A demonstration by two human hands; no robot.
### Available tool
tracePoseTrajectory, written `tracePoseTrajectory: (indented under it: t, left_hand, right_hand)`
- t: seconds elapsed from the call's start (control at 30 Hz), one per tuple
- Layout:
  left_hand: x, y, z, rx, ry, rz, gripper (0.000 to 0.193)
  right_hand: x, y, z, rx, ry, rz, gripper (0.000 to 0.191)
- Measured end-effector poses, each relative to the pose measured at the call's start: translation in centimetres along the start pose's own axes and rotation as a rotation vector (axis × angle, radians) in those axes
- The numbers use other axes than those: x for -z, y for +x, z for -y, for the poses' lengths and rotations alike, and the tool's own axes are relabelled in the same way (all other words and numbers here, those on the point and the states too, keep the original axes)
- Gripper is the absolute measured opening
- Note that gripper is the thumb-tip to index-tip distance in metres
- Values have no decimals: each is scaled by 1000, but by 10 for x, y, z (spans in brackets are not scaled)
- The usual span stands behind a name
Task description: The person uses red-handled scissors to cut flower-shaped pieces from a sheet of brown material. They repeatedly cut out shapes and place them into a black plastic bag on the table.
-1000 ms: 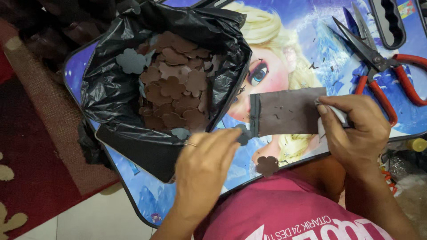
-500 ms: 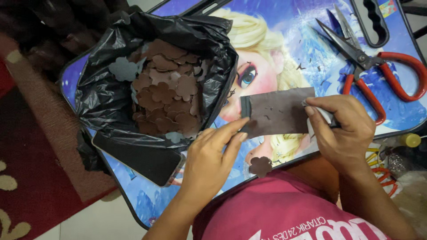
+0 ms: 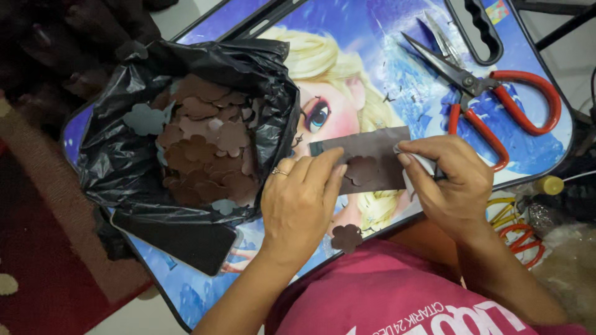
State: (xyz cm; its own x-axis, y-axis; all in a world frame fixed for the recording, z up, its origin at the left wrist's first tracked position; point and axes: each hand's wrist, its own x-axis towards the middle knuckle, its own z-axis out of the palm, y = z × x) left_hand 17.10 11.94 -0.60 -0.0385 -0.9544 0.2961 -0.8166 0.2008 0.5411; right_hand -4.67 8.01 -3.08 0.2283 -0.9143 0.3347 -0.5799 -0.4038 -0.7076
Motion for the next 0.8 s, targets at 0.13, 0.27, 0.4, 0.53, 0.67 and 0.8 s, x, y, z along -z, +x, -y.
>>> tracePoseTrajectory:
  t: [0.13,0.27,0.4,0.53,0.67,0.8]
  left_hand:
    - [-7,3,4,60,-67,35,32]
    - [-12,8,12,208,-153,167,34]
    - [-9,4,19,192,-166,137,33]
    - [-10,5,19,190,-177,137,34]
    - [-5,4,17,140,-163,152,37]
    - [-4,7,9,45,-156,82,28]
  right_hand:
    - [-7,2,22,17,-31,90,21]
    - [-25,12,29,134,-216,193,30]
    - [-34,20,20,91,-308,85,23]
    - [-38,11,24,158,-246,127,29]
    - [-37,14,27,183,-296,157,30]
    - [-12,30,26,108,-498,76,21]
